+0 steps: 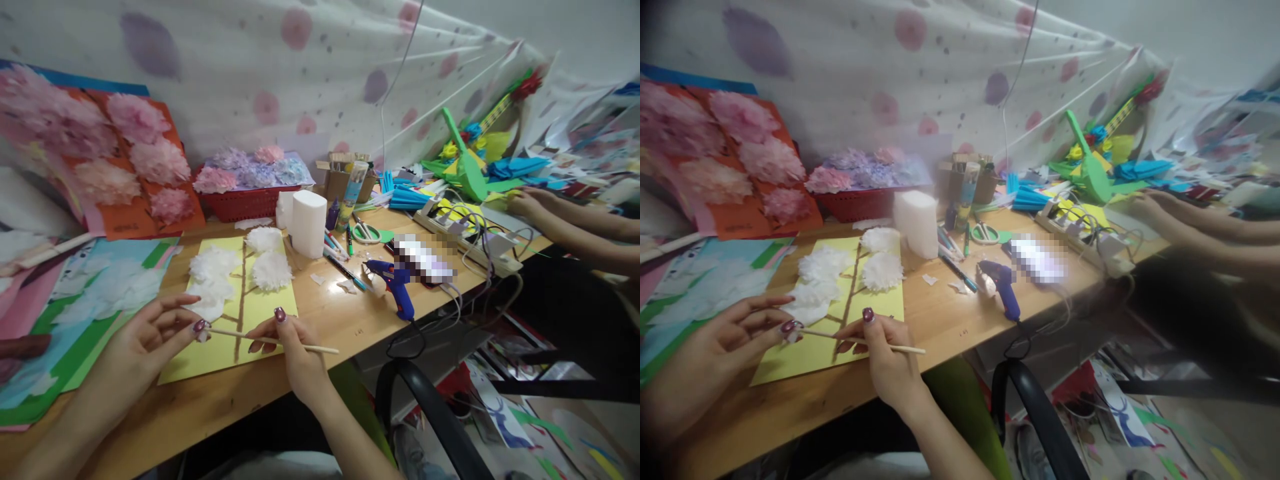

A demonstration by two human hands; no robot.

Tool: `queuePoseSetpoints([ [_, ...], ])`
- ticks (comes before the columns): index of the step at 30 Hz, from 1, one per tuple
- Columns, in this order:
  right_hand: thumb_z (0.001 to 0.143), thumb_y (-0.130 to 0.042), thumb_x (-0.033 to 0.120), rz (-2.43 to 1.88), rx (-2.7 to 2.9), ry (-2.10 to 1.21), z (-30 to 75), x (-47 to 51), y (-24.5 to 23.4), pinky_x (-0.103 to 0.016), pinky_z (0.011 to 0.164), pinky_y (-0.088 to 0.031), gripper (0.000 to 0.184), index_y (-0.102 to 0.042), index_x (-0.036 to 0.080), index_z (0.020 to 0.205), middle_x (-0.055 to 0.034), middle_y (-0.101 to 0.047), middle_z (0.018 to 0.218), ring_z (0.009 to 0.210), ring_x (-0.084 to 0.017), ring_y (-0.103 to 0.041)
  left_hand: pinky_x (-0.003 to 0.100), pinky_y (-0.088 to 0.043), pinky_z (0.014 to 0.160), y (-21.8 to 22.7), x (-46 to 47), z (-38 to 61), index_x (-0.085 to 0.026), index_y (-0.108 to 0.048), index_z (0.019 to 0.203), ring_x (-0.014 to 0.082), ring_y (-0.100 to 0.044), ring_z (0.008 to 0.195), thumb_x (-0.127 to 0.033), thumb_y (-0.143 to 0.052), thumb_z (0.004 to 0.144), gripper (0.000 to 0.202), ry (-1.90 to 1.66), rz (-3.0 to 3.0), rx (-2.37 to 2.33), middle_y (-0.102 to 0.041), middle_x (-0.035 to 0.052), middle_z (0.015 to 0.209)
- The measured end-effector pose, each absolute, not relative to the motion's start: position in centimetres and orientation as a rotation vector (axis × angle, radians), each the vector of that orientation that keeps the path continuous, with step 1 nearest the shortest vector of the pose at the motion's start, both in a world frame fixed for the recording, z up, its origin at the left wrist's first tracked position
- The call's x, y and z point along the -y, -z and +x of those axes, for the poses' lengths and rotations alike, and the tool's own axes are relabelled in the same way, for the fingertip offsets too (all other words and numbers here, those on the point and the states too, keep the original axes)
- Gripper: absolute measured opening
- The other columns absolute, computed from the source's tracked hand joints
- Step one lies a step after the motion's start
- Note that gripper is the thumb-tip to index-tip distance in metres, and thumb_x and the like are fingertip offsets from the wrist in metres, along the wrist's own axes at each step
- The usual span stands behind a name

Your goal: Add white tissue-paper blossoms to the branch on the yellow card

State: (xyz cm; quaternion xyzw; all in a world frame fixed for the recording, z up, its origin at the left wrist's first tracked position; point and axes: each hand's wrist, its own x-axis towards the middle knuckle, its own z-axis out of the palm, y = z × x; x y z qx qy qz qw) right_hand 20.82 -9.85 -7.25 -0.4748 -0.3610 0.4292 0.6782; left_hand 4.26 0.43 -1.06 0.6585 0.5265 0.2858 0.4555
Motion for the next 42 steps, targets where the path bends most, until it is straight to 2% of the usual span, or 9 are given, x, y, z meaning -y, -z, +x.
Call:
queuePoseSetpoints([
  [6, 0.096, -0.045, 0.064, -1.048, 0.825, -0.989, 20.6, 9.5, 7.5, -0.027, 0.065, -0.051, 0.059, -0.08, 0.02, 0.081, -0.0054, -0.073, 0.068, 0.065, -0.016, -0.067, 0.026, -0.055, 0.076, 1.6, -1.3, 3.4, -0.024, -0.06, 0.097, 0.019, -0.068, 0.083, -0.043, -0.085, 0.052, 0.055, -0.706, 1.502, -1.279, -0.073, -0.0022, 0.083],
  [11, 0.096, -0.044, 0.064, -1.04, 0.816, -0.974, 20.7, 9.3, 7.2, -0.029, 0.066, -0.052, 0.059, -0.079, 0.02, 0.078, -0.0051, -0.072, 0.066, 0.066, -0.018, -0.067, 0.026, -0.056, 0.076, 2.2, -2.2, 2.9, -0.025, -0.06, 0.099, 0.0184, -0.069, 0.085, -0.046, -0.089, 0.053, 0.059, -0.735, 1.478, -1.278, -0.073, -0.0033, 0.086],
  [16, 0.094, -0.045, 0.065, -1.032, 0.787, -0.954, 20.8, 9.1, 7.3, -0.03, 0.064, -0.051, 0.059, -0.078, 0.02, 0.074, -0.0052, -0.071, 0.063, 0.064, -0.018, -0.066, 0.025, -0.056, 0.074, 2.1, -2.2, 3.2, -0.024, -0.062, 0.093, 0.0185, -0.068, 0.082, -0.051, -0.09, 0.045, 0.061, -0.754, 1.465, -1.311, -0.072, -0.0033, 0.08],
  [26, 0.092, -0.053, 0.062, -1.006, 0.694, -0.978, 20.9, 8.9, 7.6, -0.029, 0.064, -0.049, 0.053, -0.077, 0.02, 0.071, -0.0043, -0.069, 0.061, 0.061, -0.017, -0.063, 0.03, -0.056, 0.082, 2.8, -2.0, 3.5, -0.025, -0.063, 0.091, 0.021, -0.07, 0.085, -0.044, -0.086, 0.056, 0.046, -0.693, 1.552, -1.312, -0.074, -0.0024, 0.078],
  [32, 0.094, -0.053, 0.059, -0.995, 0.676, -0.959, 20.7, 8.8, 8.0, -0.028, 0.064, -0.047, 0.052, -0.077, 0.019, 0.073, -0.0035, -0.067, 0.06, 0.058, -0.015, -0.059, 0.029, -0.058, 0.078, 3.0, -2.1, 3.4, -0.024, -0.062, 0.091, 0.0197, -0.069, 0.083, -0.045, -0.086, 0.058, 0.046, -0.719, 1.592, -1.299, -0.073, -0.0021, 0.079],
  [34, 0.096, -0.051, 0.058, -1.001, 0.685, -0.927, 20.7, 8.8, 8.1, -0.027, 0.064, -0.046, 0.05, -0.078, 0.019, 0.079, -0.0038, -0.07, 0.064, 0.061, -0.015, -0.059, 0.03, -0.059, 0.079, 3.4, -2.4, 3.1, -0.024, -0.062, 0.093, 0.02, -0.07, 0.083, -0.044, -0.085, 0.062, 0.043, -0.71, 1.624, -1.279, -0.073, -0.0014, 0.081],
  [37, 0.099, -0.048, 0.057, -1.0, 0.744, -0.871, 20.7, 9.0, 8.0, -0.027, 0.064, -0.048, 0.047, -0.077, 0.021, 0.094, -0.0054, -0.076, 0.08, 0.069, -0.016, -0.063, 0.029, -0.061, 0.075, 4.6, -2.8, 2.5, -0.024, -0.062, 0.091, 0.02, -0.071, 0.079, -0.045, -0.087, 0.058, 0.047, -0.765, 1.627, -1.224, -0.072, -0.001, 0.078],
  [39, 0.098, -0.05, 0.057, -1.007, 0.824, -0.862, 20.6, 9.2, 7.7, -0.027, 0.068, -0.05, 0.044, -0.076, 0.022, 0.094, -0.0058, -0.078, 0.089, 0.076, -0.017, -0.067, 0.026, -0.061, 0.07, 5.7, -2.8, 2.1, -0.024, -0.063, 0.091, 0.0194, -0.071, 0.075, -0.046, -0.088, 0.053, 0.05, -0.832, 1.635, -1.162, -0.072, -0.0009, 0.076],
  [42, 0.093, -0.063, 0.051, -1.094, 0.927, -0.871, 20.2, 9.6, 6.9, -0.029, 0.079, -0.052, 0.032, -0.074, 0.021, 0.089, -0.0057, -0.079, 0.092, 0.086, -0.019, -0.071, 0.024, -0.062, 0.07, 6.7, -2.2, 1.8, -0.026, -0.064, 0.095, 0.0182, -0.072, 0.073, -0.041, -0.087, 0.06, 0.045, -0.838, 1.701, -1.083, -0.072, -0.0011, 0.077],
])
